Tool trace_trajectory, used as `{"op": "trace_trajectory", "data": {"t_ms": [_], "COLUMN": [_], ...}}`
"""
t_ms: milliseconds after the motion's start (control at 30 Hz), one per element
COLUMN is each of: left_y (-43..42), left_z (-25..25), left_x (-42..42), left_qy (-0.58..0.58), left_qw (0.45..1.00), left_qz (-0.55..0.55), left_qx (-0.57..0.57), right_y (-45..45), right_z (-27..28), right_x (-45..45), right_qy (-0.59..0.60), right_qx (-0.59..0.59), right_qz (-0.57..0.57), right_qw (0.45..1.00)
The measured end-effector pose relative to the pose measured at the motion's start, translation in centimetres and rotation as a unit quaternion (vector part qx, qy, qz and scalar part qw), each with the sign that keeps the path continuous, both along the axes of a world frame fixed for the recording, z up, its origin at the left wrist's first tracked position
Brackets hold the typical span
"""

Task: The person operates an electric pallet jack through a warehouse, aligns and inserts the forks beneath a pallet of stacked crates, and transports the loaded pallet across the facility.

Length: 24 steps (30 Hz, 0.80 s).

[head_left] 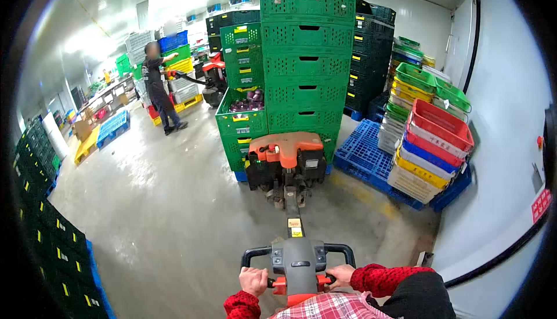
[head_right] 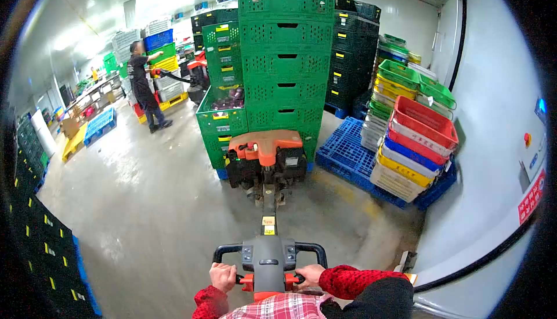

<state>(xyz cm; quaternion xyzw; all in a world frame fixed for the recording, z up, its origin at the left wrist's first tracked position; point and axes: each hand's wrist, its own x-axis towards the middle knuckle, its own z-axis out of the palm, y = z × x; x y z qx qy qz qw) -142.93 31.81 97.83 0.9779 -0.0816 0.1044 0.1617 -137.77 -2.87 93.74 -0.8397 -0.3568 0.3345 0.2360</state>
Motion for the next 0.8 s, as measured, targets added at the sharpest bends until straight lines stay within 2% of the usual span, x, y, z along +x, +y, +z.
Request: {"op": "trace_trajectory", "data": {"t_ms": [33, 67, 300, 433, 500, 600, 733, 800], "left_y": [-0.1, 0.1, 0.3, 2.2, 2.9, 3.7, 4.6, 4.7], "left_z": [0.1, 0.3, 1.5, 1.6, 1.1, 1.2, 1.4, 1.4], "left_x": [-0.1, 0.0, -1.3, -0.5, -1.3, -1.6, -1.8, -2.5], "left_qy": [-0.015, -0.017, 0.003, 0.016, 0.017, 0.024, 0.041, 0.045], "left_qw": [1.000, 1.000, 1.000, 1.000, 1.000, 1.000, 0.999, 0.999], "left_qz": [0.011, 0.008, 0.014, -0.006, 0.019, -0.007, -0.004, -0.001], "left_qx": [-0.011, -0.012, 0.004, 0.009, 0.004, 0.011, -0.002, -0.009], "right_y": [-0.1, 0.1, 0.4, 1.7, 2.0, 2.8, 3.6, 3.6], "right_z": [0.5, -0.4, 1.3, -0.9, -2.0, -1.0, 1.0, 0.3], "right_x": [0.0, -0.3, -0.5, -1.5, -2.0, -2.0, -2.3, -2.8], "right_qy": [0.020, 0.004, 0.031, 0.017, -0.013, 0.003, 0.015, 0.028], "right_qx": [-0.029, 0.010, -0.030, -0.037, 0.045, 0.017, 0.049, 0.043], "right_qz": [0.008, 0.001, 0.009, 0.010, -0.007, 0.015, 0.007, 0.010], "right_qw": [0.999, 1.000, 0.999, 0.999, 0.999, 1.000, 0.999, 0.999]}}
